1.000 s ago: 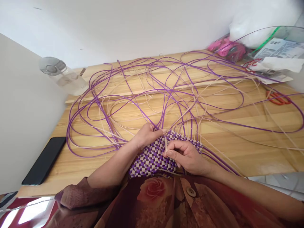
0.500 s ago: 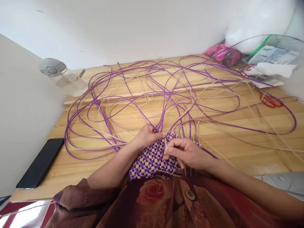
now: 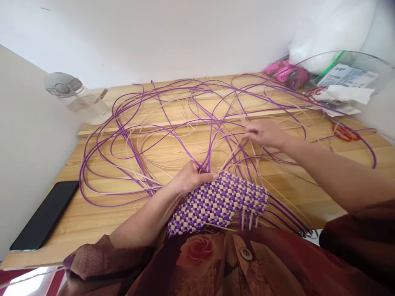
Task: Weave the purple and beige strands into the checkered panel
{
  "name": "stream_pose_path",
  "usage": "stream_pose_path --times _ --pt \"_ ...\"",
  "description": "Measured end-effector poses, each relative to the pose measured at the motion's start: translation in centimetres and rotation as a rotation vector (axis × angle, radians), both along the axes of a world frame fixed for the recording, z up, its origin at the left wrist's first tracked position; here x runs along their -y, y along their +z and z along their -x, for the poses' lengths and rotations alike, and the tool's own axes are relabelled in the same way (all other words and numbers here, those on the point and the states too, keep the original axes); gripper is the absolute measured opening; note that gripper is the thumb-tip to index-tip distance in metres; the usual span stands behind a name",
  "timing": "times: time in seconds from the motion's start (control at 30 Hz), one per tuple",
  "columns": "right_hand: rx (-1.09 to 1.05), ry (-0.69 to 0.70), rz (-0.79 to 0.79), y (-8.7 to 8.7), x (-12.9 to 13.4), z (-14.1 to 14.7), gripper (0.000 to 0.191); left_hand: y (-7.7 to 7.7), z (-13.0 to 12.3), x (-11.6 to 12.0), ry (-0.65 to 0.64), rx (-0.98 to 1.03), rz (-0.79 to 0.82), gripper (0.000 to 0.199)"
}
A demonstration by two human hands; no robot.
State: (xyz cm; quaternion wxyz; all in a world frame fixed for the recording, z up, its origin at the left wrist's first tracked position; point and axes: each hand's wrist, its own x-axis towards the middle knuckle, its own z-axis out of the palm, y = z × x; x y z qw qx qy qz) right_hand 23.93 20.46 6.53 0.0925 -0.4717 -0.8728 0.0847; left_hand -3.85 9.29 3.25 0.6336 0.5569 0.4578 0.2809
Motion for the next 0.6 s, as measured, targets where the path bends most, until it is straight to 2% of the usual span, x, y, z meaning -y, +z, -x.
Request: stream_pose_path --times 0.07,0.17,0.27,0.37,0.43,0.53,0.6 --pt "0.02 -0.111 -0.031 -0.2 -1.7 -3.0 0.029 -0.1 0.1 -0.1 0.01 0.007 0.02 0.029" --pt "0.024 -0.131 -0.05 -0.7 -2.1 -5.1 0.028 0.3 0.7 -0.4 -0.053 0.007 0.076 0.033" --pt "-0.021 -0.182 -0.055 -1.1 -0.5 -4.3 0.022 0.9 1.5 -0.9 -0.183 -0.017 0.115 0.035" --pt "-0.128 -0.219 -0.079 -0.9 2.0 -1.9 0.03 1.1 1.8 -1.0 -0.187 0.008 0.154 0.034" --pt "-0.21 -0.115 -0.006 -0.8 3.6 0.3 0.034 1.0 1.5 -0.7 -0.137 0.07 0.219 0.035" --pt "-0.231 0.198 0.188 -0.8 5.5 3.4 0.03 0.8 0.9 -0.1 -0.065 0.183 0.329 0.034" --pt "-0.225 0.3 0.221 -0.8 6.2 4.9 0.027 0.7 0.5 0.2 -0.015 0.207 0.341 0.034"
